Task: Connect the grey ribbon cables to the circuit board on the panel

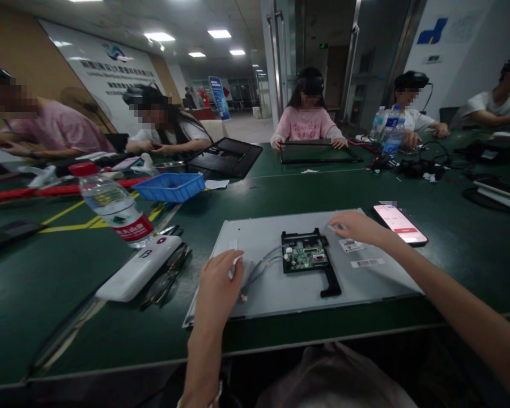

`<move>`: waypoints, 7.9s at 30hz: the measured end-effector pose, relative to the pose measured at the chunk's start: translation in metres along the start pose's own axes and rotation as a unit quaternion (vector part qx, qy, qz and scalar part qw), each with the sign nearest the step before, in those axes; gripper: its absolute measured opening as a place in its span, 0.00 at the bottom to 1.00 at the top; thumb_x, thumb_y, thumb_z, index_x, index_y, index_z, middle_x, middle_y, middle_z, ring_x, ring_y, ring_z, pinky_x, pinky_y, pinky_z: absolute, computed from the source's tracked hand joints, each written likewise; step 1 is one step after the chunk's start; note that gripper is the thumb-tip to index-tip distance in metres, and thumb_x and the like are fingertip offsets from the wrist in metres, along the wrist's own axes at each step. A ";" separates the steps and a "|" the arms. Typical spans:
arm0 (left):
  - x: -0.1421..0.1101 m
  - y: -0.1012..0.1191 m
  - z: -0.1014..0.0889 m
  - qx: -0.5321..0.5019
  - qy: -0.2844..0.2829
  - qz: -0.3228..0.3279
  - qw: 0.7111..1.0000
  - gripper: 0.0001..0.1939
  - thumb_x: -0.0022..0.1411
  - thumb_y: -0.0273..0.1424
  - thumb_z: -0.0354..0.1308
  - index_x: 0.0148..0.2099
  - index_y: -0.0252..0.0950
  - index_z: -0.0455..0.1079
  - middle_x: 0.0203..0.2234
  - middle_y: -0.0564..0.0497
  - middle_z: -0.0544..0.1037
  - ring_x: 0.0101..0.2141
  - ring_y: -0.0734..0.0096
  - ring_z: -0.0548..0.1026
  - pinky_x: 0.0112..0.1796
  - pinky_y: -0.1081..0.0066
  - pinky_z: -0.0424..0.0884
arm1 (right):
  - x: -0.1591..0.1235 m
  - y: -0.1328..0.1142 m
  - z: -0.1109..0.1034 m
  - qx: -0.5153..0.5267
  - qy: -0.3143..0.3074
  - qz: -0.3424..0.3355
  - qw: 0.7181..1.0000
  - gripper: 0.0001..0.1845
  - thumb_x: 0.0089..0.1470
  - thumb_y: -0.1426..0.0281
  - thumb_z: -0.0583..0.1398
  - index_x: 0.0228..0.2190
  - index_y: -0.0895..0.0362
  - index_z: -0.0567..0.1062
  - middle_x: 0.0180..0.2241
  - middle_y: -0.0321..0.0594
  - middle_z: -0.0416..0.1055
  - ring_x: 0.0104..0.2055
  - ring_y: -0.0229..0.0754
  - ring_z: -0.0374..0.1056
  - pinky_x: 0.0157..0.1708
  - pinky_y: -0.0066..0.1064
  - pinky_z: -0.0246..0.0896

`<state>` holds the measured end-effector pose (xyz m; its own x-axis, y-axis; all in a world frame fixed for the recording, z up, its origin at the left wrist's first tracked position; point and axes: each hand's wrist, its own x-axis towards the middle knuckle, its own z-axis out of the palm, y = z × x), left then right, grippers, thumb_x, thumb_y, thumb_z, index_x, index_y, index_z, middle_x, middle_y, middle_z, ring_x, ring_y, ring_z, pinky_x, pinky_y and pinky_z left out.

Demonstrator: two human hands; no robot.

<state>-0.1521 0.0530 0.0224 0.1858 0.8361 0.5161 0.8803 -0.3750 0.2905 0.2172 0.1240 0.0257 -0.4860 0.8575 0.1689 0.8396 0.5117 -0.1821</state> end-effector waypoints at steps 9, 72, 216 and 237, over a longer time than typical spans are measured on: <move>-0.010 0.074 0.016 -0.052 0.009 0.049 0.997 0.16 0.65 0.30 0.48 0.54 0.36 0.64 0.50 0.44 0.72 0.52 0.63 0.68 0.54 0.59 0.64 | -0.010 0.020 -0.007 0.059 -0.010 -0.028 0.998 0.19 0.52 0.65 0.60 0.46 0.59 0.75 0.48 0.47 0.73 0.50 0.50 0.68 0.51 0.41 0.60; -0.028 0.132 0.053 0.036 -0.123 0.107 0.986 0.24 0.67 0.34 0.46 0.63 0.35 0.54 0.60 0.42 0.62 0.62 0.54 0.53 0.57 0.50 0.58 | 0.034 -0.045 0.033 -0.019 0.057 -0.059 0.996 0.14 0.62 0.68 0.53 0.35 0.59 0.77 0.37 0.46 0.76 0.42 0.44 0.70 0.41 0.32 0.60; -0.024 0.076 0.002 0.104 -0.042 -0.045 0.993 0.17 0.68 0.33 0.44 0.54 0.33 0.66 0.49 0.42 0.75 0.51 0.60 0.72 0.55 0.56 0.60 | -0.057 -0.037 0.021 0.306 0.048 0.057 0.949 0.12 0.56 0.65 0.56 0.36 0.53 0.78 0.38 0.41 0.76 0.34 0.41 0.70 0.32 0.33 0.65; -0.034 0.062 0.022 0.063 -0.098 -0.090 0.989 0.33 0.63 0.38 0.50 0.66 0.36 0.45 0.55 0.40 0.69 0.55 0.55 0.67 0.56 0.48 0.55 | -0.057 -0.036 0.019 0.306 0.057 0.055 0.949 0.12 0.56 0.64 0.56 0.36 0.55 0.78 0.38 0.41 0.76 0.34 0.40 0.69 0.31 0.31 0.65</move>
<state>-0.0937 0.0102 0.0048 0.0905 0.9511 0.2954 0.9518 -0.1699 0.2552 0.2106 0.0576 0.0036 -0.3446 0.9143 0.2130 0.5690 0.3839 -0.7273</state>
